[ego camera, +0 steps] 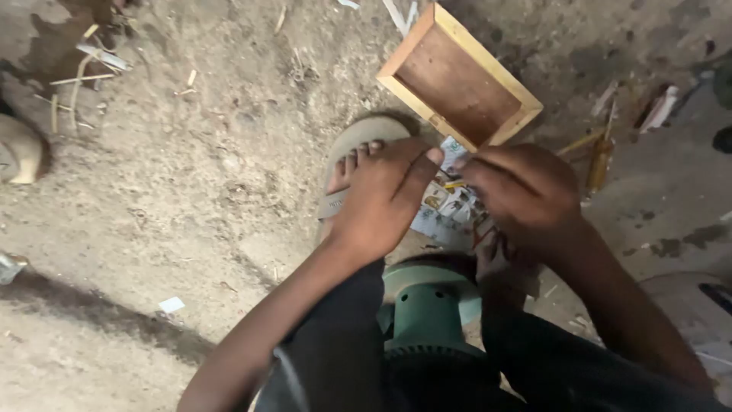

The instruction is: The person sits on a concrete floor assembling an electrical switch and socket panel. They hold the white faceplate, route yellow and red wires through it, attach a wooden mounting box behind it, and use a screwdriver to tighten terminal screws while fitting the sockets and holder into place.

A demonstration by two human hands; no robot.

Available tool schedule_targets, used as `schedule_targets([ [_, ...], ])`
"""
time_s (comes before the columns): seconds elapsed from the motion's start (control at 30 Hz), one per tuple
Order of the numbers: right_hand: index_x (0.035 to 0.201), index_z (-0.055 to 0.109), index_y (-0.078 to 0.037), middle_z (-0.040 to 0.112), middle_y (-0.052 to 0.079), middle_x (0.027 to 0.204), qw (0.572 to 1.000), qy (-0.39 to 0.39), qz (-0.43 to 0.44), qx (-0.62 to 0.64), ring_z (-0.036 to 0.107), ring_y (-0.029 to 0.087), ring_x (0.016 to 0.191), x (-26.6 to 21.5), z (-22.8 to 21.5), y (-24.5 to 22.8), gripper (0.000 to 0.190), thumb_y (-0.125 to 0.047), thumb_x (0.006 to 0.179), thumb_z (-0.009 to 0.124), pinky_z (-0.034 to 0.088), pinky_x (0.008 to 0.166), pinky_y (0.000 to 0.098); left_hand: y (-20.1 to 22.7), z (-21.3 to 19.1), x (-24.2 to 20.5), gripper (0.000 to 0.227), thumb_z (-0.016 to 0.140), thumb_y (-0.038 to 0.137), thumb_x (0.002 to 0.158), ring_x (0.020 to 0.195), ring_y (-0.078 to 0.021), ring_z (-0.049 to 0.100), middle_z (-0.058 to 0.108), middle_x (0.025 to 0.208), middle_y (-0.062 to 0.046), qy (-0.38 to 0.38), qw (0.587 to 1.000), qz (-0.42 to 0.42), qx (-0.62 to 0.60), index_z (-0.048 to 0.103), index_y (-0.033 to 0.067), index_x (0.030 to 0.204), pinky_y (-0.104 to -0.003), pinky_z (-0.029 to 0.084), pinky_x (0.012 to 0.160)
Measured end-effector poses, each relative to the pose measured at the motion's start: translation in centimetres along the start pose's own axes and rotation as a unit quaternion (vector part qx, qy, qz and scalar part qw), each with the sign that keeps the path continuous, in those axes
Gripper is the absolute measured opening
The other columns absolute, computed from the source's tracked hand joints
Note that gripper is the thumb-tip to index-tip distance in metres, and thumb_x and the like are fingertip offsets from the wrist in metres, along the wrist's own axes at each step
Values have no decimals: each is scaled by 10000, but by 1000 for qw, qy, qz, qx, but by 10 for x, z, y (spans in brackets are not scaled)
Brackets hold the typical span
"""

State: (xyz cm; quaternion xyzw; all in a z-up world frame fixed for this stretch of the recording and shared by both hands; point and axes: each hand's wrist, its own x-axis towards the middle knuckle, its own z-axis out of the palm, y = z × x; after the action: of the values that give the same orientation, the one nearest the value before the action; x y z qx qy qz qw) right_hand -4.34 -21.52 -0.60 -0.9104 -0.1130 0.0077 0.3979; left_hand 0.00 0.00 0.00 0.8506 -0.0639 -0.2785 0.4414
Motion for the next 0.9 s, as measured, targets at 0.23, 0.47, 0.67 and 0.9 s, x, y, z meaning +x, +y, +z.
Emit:
schedule_targets([
  [0.23, 1004, 767, -51, 724, 74, 1038, 918, -95, -358, -141, 712, 218, 892, 39, -9, 6, 146, -105, 873, 732, 569, 741, 355, -13, 0, -8, 296, 525, 285, 1033, 998, -451, 581, 679, 991, -232, -1, 1000, 23, -1, 694, 41, 1028, -526, 389, 908],
  [0.47, 1021, 739, -96, 679, -17, 941, 854, -172, -463, -163, 655, 127, 814, 55, -5, 20, 165, -172, 876, 721, 504, 660, 291, -22, 0, -9, 308, 507, 288, 1037, 1067, -415, 572, 669, 1049, -218, -76, 995, -21, -66, 695, 50, 1092, -503, 383, 989],
  [0.67, 1022, 719, -71, 658, 16, 858, 850, -136, -472, -194, 664, 139, 756, 50, 2, 23, 145, -155, 904, 718, 502, 652, 286, -31, 8, -11, 280, 517, 253, 1070, 1122, -476, 547, 658, 1141, -256, 15, 997, 75, 4, 689, 35, 1106, -547, 350, 992],
  [0.9, 854, 583, -71, 608, 72, 710, 981, -137, -136, -7, 617, 185, 635, 21, 21, 7, 176, -97, 935, 737, 497, 597, 361, 0, -7, -11, 273, 516, 252, 1061, 963, -434, 634, 699, 968, -206, 8, 1000, -4, 2, 656, 37, 968, -549, 423, 875],
])
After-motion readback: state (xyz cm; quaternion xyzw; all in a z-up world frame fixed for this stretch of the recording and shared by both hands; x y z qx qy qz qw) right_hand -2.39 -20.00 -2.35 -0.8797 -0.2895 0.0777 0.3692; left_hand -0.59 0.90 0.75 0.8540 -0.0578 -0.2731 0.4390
